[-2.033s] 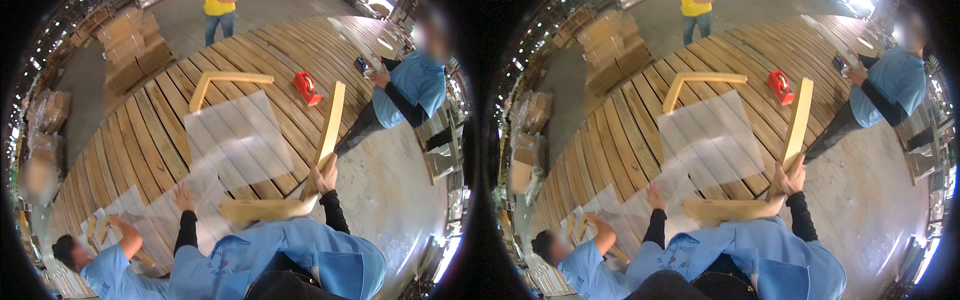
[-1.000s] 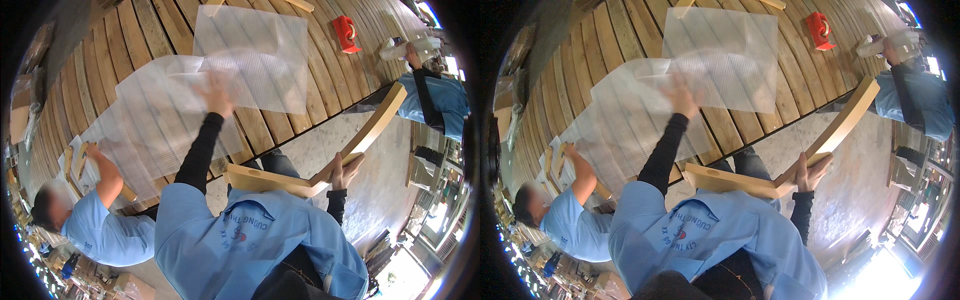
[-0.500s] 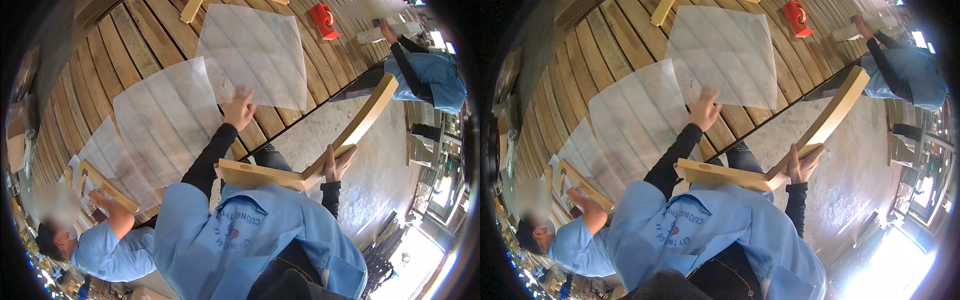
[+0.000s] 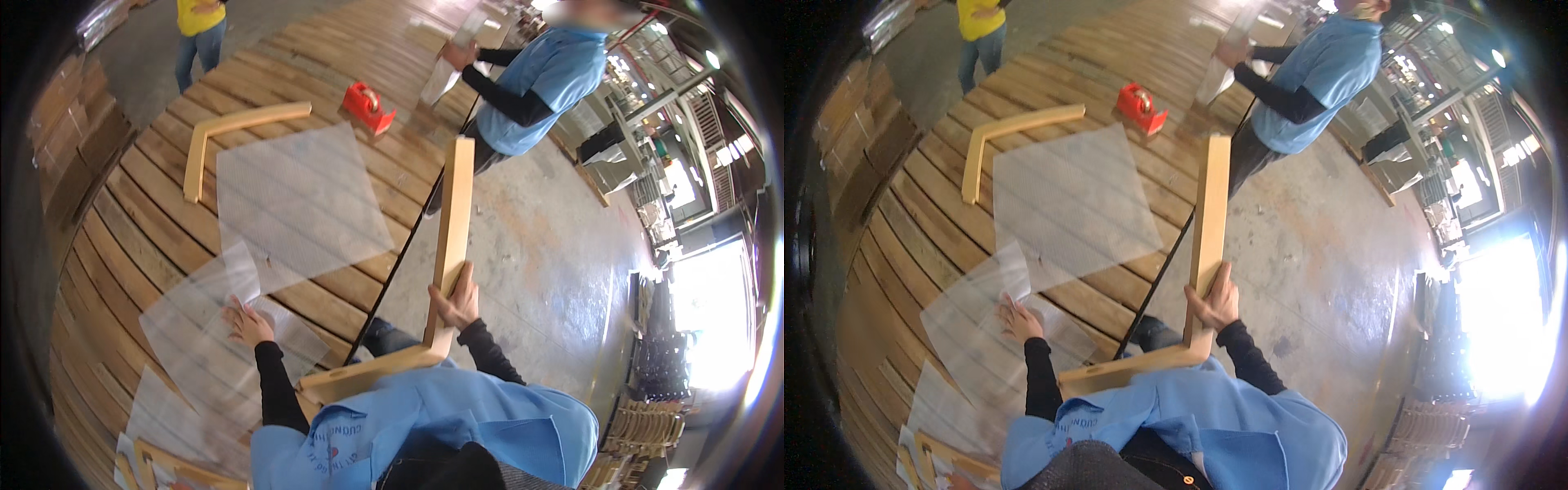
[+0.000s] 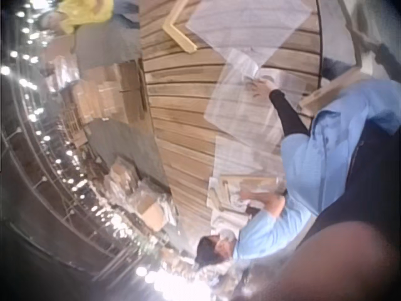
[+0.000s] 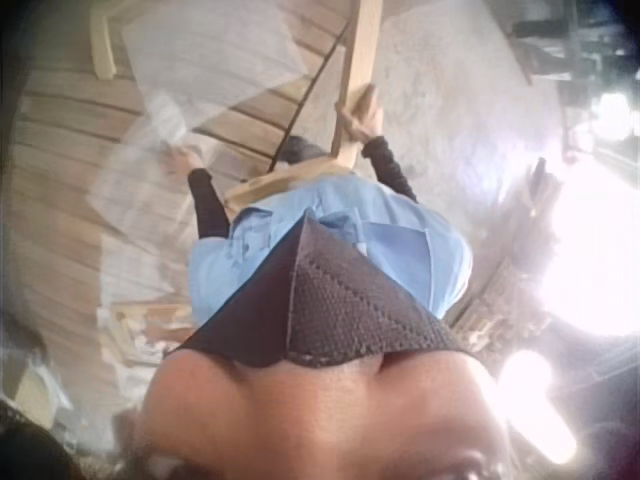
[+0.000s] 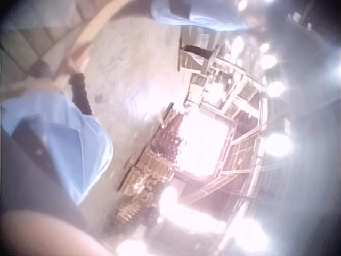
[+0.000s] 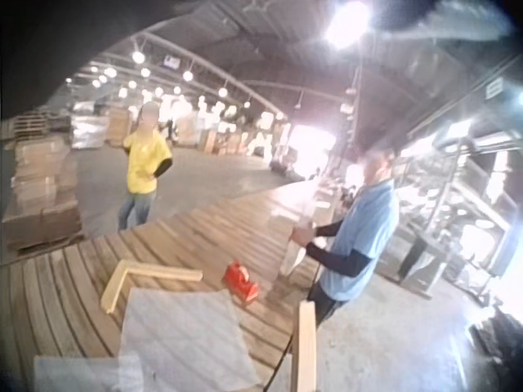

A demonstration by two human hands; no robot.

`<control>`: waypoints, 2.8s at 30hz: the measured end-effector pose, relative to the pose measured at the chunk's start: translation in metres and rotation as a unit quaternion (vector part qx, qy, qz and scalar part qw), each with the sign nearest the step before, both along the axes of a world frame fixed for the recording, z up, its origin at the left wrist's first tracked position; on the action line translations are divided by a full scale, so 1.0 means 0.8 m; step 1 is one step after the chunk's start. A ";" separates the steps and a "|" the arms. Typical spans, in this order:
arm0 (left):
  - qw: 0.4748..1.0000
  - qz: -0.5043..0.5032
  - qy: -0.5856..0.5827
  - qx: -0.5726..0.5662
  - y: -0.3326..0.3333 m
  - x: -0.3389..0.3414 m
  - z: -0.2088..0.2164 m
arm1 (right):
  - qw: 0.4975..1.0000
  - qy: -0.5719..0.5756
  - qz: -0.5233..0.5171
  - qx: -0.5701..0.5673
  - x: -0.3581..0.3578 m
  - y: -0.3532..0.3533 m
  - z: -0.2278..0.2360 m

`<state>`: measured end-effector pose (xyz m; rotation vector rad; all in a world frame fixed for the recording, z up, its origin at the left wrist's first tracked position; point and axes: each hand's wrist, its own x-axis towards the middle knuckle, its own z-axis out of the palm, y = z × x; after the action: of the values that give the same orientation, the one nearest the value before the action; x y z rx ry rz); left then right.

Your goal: The person wraps wooden chair leg frames in bubble wrap and secures them with tape. The person places each frame on a sheet of bubble wrap, folds the wrap around it, and uses a tape dispenser to seal the package. The wrapped frames are set aside on the table.

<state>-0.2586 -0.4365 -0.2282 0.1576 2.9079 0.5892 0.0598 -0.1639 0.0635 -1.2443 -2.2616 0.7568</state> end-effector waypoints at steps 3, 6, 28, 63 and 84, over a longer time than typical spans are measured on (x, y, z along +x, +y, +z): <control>0.996 -0.059 -0.034 -0.055 0.024 -0.015 0.018 | 1.000 -0.015 -0.015 0.002 0.008 -0.016 0.007; 0.990 -0.083 -0.054 -0.104 0.032 -0.016 0.029 | 0.999 -0.036 -0.028 -0.014 0.014 -0.025 0.010; 0.982 0.104 -0.150 -0.051 -0.104 0.240 0.097 | 0.981 -0.028 0.190 -0.029 -0.169 -0.067 -0.064; 0.980 -0.043 -0.148 0.123 0.042 -0.053 0.142 | 0.892 -0.278 0.354 -0.025 -0.533 0.024 -0.283; 0.895 -0.428 -0.049 0.114 0.066 -0.152 0.125 | 0.733 -0.114 0.635 0.214 -0.482 -0.015 -0.214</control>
<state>-0.3801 -0.3838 -0.1282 1.2954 2.2997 0.7088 -0.3259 -0.1760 -0.1076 0.6529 -3.0650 0.3676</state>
